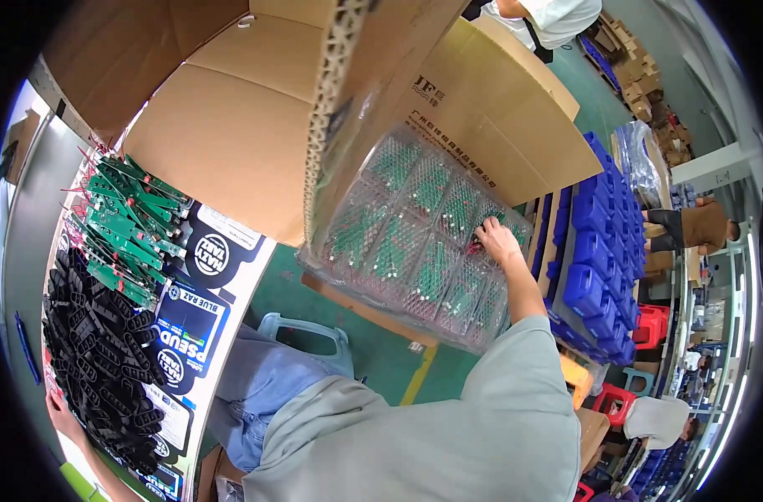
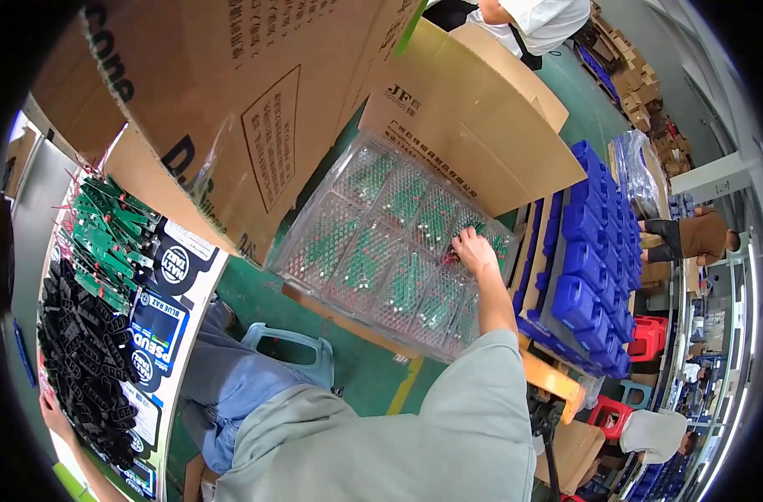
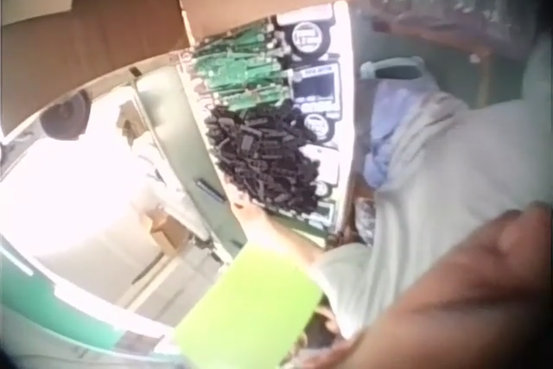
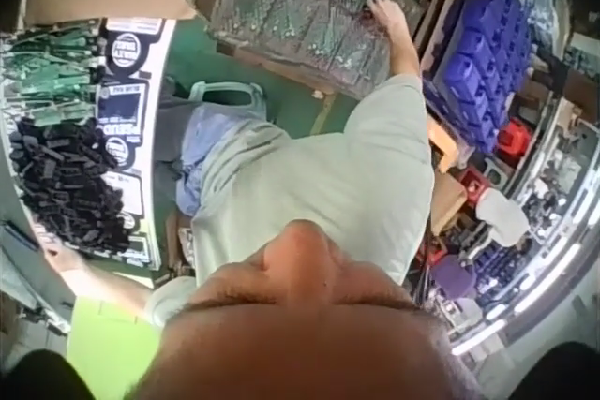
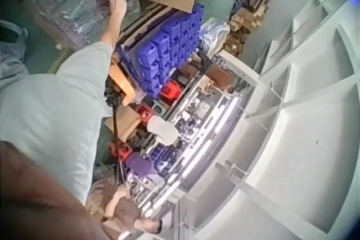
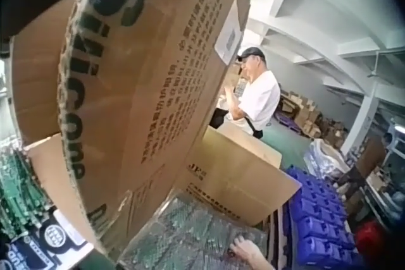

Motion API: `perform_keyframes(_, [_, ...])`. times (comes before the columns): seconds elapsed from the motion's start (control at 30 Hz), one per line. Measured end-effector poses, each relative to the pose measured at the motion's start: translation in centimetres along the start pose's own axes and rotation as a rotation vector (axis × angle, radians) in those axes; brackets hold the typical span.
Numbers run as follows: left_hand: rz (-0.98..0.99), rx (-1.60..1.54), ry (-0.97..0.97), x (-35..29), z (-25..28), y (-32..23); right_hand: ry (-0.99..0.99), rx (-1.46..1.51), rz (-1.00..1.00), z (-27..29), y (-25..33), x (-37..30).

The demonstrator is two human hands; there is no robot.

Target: The person assembles electronic components by hand, inserting circuit boards into plastic housings.

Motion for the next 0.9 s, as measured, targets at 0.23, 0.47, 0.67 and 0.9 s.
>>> perform_keyframes(0.23, [-0.043, 0.018, -0.005, 0.1, 0.1, 0.2, -0.133, 0.018, -0.088, -0.1, -0.8, -0.5])
perform_keyframes(0.47, [-0.012, 0.025, -0.003, 0.0, 0.2, -0.3, -0.077, -0.156, -0.107, 0.1, -0.6, -0.5])
perform_keyframes(0.67, [-0.017, -0.03, 0.027, 0.1, 0.2, -0.5, -0.05, -0.161, -0.065, -1.1, -0.4, 0.4])
perform_keyframes(0.9, [0.013, -0.018, 0.014, -0.2, 0.5, 0.2, 0.03, -0.133, 0.068, 1.5, -0.6, 0.5])
Point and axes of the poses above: each hand's wrist, its own x-axis towards the middle knuckle, its own z-axis out of the back of the hand, y = z × x, the point moved 3 cm from there along x, towards the middle knuckle, and after that the axes turned 14 degrees about -z, right-handed, at the moved point
